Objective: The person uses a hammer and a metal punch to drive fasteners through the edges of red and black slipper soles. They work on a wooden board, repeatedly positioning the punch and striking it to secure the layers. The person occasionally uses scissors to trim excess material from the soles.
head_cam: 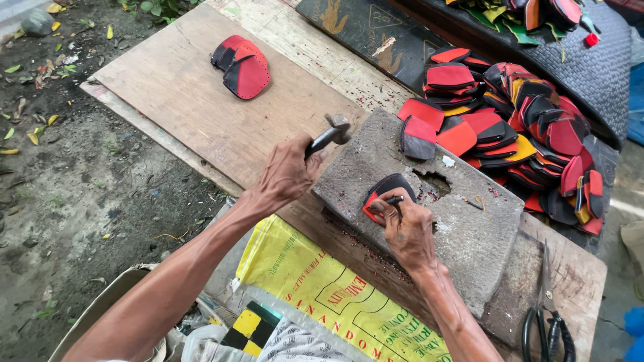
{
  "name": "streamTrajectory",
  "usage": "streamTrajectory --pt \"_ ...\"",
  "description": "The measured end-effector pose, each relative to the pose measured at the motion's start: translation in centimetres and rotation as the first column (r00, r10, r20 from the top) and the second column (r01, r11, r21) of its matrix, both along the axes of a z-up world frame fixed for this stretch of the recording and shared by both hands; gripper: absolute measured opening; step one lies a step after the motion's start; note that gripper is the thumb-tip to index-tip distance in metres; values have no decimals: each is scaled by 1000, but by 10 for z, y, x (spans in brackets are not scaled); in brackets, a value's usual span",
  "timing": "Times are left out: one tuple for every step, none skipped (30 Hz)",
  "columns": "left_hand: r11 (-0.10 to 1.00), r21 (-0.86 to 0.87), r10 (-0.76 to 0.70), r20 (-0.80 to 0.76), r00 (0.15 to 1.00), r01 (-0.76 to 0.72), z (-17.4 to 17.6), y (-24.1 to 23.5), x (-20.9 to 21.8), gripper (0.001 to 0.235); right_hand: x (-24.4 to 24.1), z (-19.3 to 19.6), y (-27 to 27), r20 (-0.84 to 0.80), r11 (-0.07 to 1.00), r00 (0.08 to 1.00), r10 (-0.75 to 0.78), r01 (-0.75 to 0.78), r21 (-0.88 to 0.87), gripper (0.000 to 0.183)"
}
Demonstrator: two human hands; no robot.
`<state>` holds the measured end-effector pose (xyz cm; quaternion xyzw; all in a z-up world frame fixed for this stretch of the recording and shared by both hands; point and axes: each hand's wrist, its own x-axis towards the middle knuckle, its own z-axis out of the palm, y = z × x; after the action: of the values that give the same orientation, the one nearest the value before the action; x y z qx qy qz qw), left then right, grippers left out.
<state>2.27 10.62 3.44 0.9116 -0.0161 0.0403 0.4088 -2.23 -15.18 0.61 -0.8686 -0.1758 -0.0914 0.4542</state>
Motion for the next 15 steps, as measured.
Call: streamTrajectory --pt "1000 -9 -22 28 999 22 13 -2 -7 30 1 1 1 47 999 999 9 -7 -34 13" --pt "999 -18 -44 55 997 45 25 -4 -14 32 2 2 2 39 997 999 5 -2 -78 15" --pt "995 -28 -91 59 994 93 37 -7 -19 32 4 3 3 32 992 999 0 4 -122 17" --pt "989 -37 -137 61 989 140 48 -9 -24 32 5 3 4 23 986 1000 -5 9 -167 19" --pt "981 -47 -184 63 981 187 58 -12 -30 32 5 5 5 21 990 1000 15 -12 -139 18" --pt "971 -63 -225 90 970 231 68 -16 -35 30 7 6 5 20 993 999 36 -34 -112 17" --pt "958 -78 -266 117 957 276 76 -19 -41 28 7 7 5 19 995 998 57 -55 -85 16" --pt "943 -91 -306 149 940 321 85 -23 -45 26 7 8 6 63 992 994 85 -79 -101 15" --pt "934 -93 -313 253 915 345 91 -27 -50 25 8 8 7 107 988 988 115 -102 -117 13" --pt "925 -93 -315 353 881 368 96 -30 -57 25 8 8 8 147 983 978 145 -126 -134 12" --pt "916 -90 -314 448 837 392 98 -32 -61 24 11 7 7 156 979 974 164 -143 -143 10" --pt "921 -42 -342 395 853 388 99 -33 -64 25 15 5 5 158 975 970 185 -161 -151 8" --pt "922 6 -366 339 866 387 99 -34 -65 26 17 3 3 161 971 965 205 -180 -160 6" --pt "920 59 -388 291 874 389 100 -34 -64 27 19 2 2 144 974 972 185 -161 -162 8" --pt "919 110 -393 226 891 378 101 -33 -62 29 20 0 4 127 976 978 164 -143 -164 11"
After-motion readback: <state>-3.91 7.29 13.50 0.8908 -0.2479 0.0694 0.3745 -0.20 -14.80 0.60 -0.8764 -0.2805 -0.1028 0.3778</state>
